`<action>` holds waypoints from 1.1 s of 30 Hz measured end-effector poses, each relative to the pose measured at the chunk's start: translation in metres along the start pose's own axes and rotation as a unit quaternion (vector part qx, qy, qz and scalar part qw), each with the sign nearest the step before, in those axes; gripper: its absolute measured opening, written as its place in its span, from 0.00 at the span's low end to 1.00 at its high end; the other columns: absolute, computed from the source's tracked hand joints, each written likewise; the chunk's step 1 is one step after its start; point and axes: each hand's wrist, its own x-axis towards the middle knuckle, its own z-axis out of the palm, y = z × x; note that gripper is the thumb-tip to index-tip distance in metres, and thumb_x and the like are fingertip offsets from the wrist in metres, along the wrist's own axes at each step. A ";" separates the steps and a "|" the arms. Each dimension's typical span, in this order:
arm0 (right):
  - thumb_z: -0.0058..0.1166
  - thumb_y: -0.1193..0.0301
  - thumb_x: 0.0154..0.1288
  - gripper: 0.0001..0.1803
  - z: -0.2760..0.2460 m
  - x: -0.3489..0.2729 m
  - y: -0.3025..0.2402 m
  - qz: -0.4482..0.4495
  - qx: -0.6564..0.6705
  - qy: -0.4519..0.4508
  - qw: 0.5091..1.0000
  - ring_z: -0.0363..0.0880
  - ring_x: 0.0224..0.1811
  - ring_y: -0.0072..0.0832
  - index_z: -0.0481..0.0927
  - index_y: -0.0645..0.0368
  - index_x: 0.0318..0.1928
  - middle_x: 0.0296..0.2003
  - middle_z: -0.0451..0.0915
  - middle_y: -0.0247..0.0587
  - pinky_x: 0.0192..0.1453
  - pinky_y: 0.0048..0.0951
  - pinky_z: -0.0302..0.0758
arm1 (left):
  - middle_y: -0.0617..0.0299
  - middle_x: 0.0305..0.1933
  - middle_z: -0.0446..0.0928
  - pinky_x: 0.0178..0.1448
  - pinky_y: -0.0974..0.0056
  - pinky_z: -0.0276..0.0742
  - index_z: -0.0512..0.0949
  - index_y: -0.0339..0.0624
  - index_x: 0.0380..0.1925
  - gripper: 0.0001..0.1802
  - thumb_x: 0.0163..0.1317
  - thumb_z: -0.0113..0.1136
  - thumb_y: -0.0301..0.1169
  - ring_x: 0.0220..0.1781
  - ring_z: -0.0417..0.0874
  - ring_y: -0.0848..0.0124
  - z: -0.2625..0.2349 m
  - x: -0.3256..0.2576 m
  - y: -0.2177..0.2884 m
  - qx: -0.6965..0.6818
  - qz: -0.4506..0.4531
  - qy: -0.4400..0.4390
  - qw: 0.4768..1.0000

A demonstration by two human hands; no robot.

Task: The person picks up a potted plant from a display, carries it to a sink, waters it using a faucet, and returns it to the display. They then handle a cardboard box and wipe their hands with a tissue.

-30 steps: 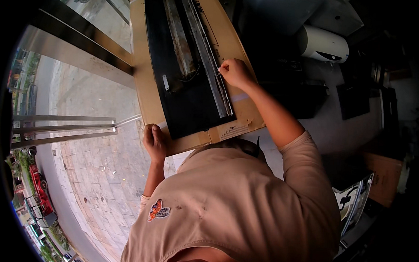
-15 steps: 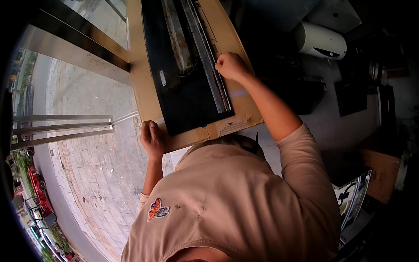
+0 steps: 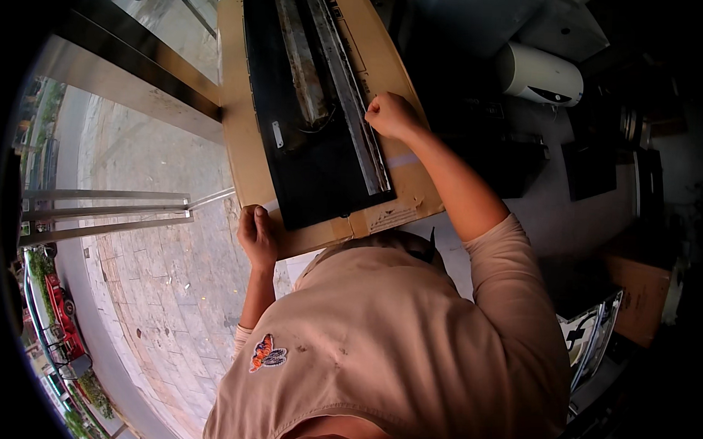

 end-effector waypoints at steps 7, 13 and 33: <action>0.58 0.64 0.58 0.11 -0.002 0.000 -0.006 0.029 -0.026 -0.009 0.999 0.84 0.37 0.41 0.84 0.59 0.33 0.32 0.85 0.47 0.45 0.39 0.78 | 0.73 0.22 0.65 0.28 0.74 0.59 0.72 0.41 0.29 0.14 0.75 0.50 0.35 0.24 0.62 0.83 -0.001 -0.001 -0.003 0.002 -0.005 -0.006 1.000; 0.58 0.64 0.58 0.11 0.000 -0.003 -0.007 0.029 -0.045 -0.001 0.999 0.84 0.38 0.43 0.84 0.59 0.33 0.32 0.85 0.47 0.46 0.40 0.78 | 0.73 0.22 0.65 0.28 0.74 0.58 0.73 0.40 0.30 0.14 0.74 0.51 0.35 0.24 0.61 0.83 -0.001 0.000 -0.002 0.005 0.016 -0.005 1.000; 0.59 0.67 0.65 0.19 -0.012 0.136 -0.018 -0.104 0.002 0.152 0.983 0.85 0.38 0.34 0.81 0.64 0.53 0.37 0.86 0.46 0.45 0.33 0.79 | 0.63 0.20 0.69 0.29 0.69 0.64 0.74 0.36 0.29 0.12 0.72 0.53 0.31 0.24 0.65 0.78 -0.002 0.001 0.009 0.027 -0.014 -0.009 1.000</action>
